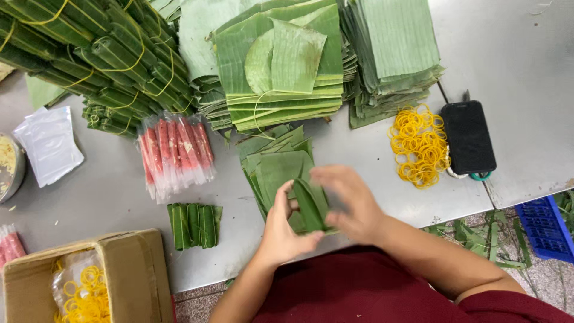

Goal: The person wraps sticks of meat in banana leaves by hand, rolling them tightly and securing the ends with elastic bands.

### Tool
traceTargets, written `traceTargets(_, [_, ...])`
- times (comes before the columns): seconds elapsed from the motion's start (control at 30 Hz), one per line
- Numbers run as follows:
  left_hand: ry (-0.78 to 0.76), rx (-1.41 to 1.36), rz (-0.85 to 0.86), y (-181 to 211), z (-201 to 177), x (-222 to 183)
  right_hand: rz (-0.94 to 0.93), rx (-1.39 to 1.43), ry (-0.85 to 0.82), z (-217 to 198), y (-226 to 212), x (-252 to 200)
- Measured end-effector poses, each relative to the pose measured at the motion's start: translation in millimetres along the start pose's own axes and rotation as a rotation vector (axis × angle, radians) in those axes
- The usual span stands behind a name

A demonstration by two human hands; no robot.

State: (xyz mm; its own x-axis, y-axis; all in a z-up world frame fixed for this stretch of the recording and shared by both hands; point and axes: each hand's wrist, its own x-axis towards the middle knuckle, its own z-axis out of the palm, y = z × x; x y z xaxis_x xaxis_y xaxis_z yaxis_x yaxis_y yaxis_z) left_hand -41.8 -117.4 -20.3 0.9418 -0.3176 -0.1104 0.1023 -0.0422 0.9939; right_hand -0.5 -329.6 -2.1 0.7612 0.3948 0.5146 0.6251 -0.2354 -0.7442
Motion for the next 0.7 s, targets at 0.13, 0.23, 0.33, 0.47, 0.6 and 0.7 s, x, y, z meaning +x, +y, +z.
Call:
traceTargets(0.13, [-0.043,0.773,0.339,16.6,3.7,-0.6,0.675,0.432,-0.236,0.9,22.8,-13.4])
traceTargets(0.23, [-0.025,1.009,0.578,17.9,8.8,-2.6,0.784,0.765,-0.237,-2.8,35.7,-24.8])
traceTargets(0.33, [0.046,1.066,0.705,14.0,12.2,-1.9,0.812,0.942,-0.202,-14.0,42.9,-29.2])
traceTargets(0.47, [0.04,0.873,0.674,6.7,24.1,7.8,0.67,0.606,-0.159,-23.7,33.9,-31.1])
traceTargets(0.6, [0.113,0.703,0.676,2.9,37.0,15.9,0.684,0.569,-0.158,-30.8,22.5,-33.1])
traceTargets(0.7, [0.082,0.626,0.579,4.5,36.0,18.7,0.679,-0.037,-0.093,-60.1,38.0,-33.4])
